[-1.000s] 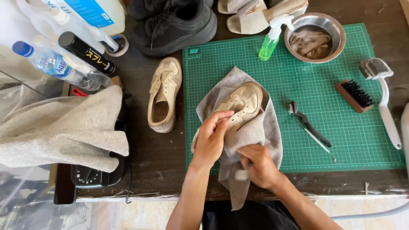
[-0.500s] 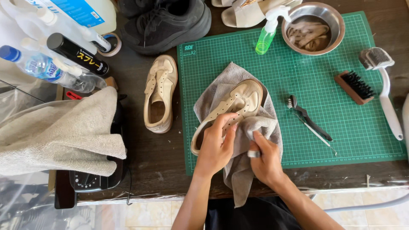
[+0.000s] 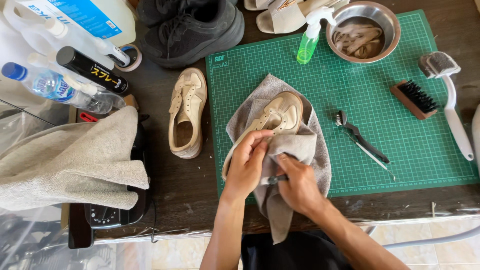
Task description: The person scrubs a beige sneaker with a small brush and wipes it with a cloth. The person works on the upper, sole, and interior of the shoe, using a towel to catch debris and a metal bowl to rinse the brush.
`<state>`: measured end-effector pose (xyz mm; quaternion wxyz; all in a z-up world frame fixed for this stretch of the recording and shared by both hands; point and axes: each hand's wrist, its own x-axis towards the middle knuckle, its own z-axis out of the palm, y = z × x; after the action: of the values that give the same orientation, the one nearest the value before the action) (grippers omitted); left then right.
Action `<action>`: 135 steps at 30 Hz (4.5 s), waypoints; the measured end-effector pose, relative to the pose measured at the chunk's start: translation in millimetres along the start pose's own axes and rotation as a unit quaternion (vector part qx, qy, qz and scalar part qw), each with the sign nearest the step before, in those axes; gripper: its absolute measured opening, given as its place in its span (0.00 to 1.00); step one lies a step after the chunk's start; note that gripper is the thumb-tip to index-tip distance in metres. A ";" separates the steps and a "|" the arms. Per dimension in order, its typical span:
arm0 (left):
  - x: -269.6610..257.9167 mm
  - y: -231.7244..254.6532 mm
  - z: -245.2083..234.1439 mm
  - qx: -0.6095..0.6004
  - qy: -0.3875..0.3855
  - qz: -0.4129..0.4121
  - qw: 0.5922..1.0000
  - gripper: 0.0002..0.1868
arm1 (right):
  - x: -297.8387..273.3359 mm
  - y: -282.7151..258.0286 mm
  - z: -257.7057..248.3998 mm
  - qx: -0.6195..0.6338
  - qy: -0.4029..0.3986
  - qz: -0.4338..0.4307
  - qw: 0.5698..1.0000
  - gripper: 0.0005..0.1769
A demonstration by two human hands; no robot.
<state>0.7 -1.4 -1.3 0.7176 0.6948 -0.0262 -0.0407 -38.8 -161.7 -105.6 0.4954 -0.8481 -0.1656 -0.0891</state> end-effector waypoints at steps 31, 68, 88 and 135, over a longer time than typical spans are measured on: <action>6.5 -5.0 1.6 -0.042 0.030 -0.061 0.997 0.21 | 0.8 -3.9 -41.1 0.135 -0.011 -0.059 0.989 0.16; -7.8 11.8 8.1 0.093 -0.038 0.040 0.994 0.28 | 6.6 -4.1 -141.5 -0.078 0.021 0.181 0.980 0.22; -9.9 31.2 17.2 0.057 0.152 0.125 0.979 0.14 | 100.3 20.8 -211.0 -0.220 0.154 0.077 0.960 0.10; 16.9 -8.8 0.2 -0.354 0.086 -0.072 0.929 0.20 | 110.9 -17.2 -110.8 -0.187 0.020 -0.240 0.952 0.17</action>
<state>17.3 -3.4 -10.4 0.9116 0.3965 0.1014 -0.0389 59.4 -228.9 -2.0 0.2953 -0.8590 -0.3345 -0.2513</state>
